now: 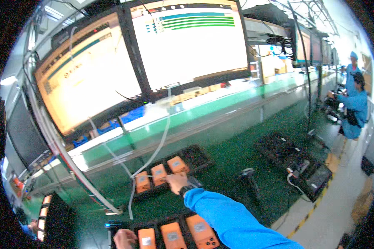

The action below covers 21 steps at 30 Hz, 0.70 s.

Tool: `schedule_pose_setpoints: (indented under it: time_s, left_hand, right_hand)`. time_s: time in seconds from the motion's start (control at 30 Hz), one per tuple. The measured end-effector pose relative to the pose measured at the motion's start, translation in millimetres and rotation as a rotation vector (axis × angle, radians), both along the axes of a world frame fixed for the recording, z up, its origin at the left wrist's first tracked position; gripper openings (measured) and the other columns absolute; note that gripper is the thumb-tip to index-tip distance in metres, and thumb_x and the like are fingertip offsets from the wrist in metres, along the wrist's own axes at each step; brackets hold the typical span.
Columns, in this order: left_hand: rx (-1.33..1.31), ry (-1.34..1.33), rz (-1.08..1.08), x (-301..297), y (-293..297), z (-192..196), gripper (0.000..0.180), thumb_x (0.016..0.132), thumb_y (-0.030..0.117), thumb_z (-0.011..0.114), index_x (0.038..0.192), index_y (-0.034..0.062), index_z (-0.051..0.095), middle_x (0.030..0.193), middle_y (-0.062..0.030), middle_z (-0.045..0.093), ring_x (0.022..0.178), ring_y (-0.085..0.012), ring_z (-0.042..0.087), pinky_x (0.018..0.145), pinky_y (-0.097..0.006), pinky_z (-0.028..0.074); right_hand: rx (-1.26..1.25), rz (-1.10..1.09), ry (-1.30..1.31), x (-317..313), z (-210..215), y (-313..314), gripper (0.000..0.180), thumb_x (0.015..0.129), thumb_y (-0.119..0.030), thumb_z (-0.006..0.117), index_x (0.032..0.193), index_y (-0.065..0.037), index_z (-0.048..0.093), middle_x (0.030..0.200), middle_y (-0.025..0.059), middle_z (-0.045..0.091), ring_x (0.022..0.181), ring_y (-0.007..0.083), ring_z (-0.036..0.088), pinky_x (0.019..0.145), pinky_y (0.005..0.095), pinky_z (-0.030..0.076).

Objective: Connecting charging cables and scanning barcodes on orange handheld electronic devices at a manufacturing test station.

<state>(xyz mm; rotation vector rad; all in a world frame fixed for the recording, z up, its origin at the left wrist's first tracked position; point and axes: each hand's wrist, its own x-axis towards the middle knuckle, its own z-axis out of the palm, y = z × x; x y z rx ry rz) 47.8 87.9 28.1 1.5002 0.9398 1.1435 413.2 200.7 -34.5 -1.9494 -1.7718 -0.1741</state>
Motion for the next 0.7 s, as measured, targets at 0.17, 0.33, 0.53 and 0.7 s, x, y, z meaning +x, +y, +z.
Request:
schedule_pose_setpoints:
  time_s: [0.17,0.33,0.53,0.7]
  left_hand:
    - [0.565,0.543,0.064,-18,-27,-41,0.021,0.098,0.018,0.057,0.106,-0.0001,0.064,0.097,-0.0164,0.067,0.092,-0.0324,0.064,0.082,-0.039,0.050]
    - [0.685,0.763,0.136,-11,-52,-45,0.023,0.090,0.013,0.064,0.110,0.0027,0.064,0.112,-0.0185,0.064,0.108,-0.0395,0.058,0.093,-0.047,0.045]
    - [0.533,0.743,-0.032,-2,-14,-6,0.020,0.086,0.018,0.069,0.100,0.0043,0.062,0.086,-0.0142,0.065,0.073,-0.0317,0.064,0.067,-0.041,0.051]
    - [0.552,0.711,0.096,65,54,3,0.068,0.079,0.022,0.077,0.136,0.0069,0.044,0.119,-0.0194,0.063,0.068,-0.0287,0.065,0.068,-0.040,0.054]
  right_hand:
    - [0.380,-0.323,0.049,-10,-28,31,0.023,0.089,-0.017,0.057,0.111,-0.012,0.061,0.117,0.0074,0.061,0.120,0.0285,0.052,0.107,0.0613,0.029]
    - [0.379,-0.091,0.469,-2,-14,27,0.032,0.092,-0.036,0.059,0.091,-0.004,0.065,0.093,0.0209,0.066,0.087,0.0473,0.061,0.076,0.0522,0.051]
    - [0.629,-0.482,0.359,26,30,-22,0.078,0.081,-0.030,0.072,0.145,-0.003,0.036,0.148,0.0366,0.033,0.135,0.0520,0.032,0.115,0.0545,0.025]
    - [0.819,-0.193,0.545,-29,34,-82,0.055,0.079,-0.016,0.070,0.124,0.002,0.042,0.112,0.0179,0.048,0.105,0.0332,0.047,0.096,0.0455,0.036]
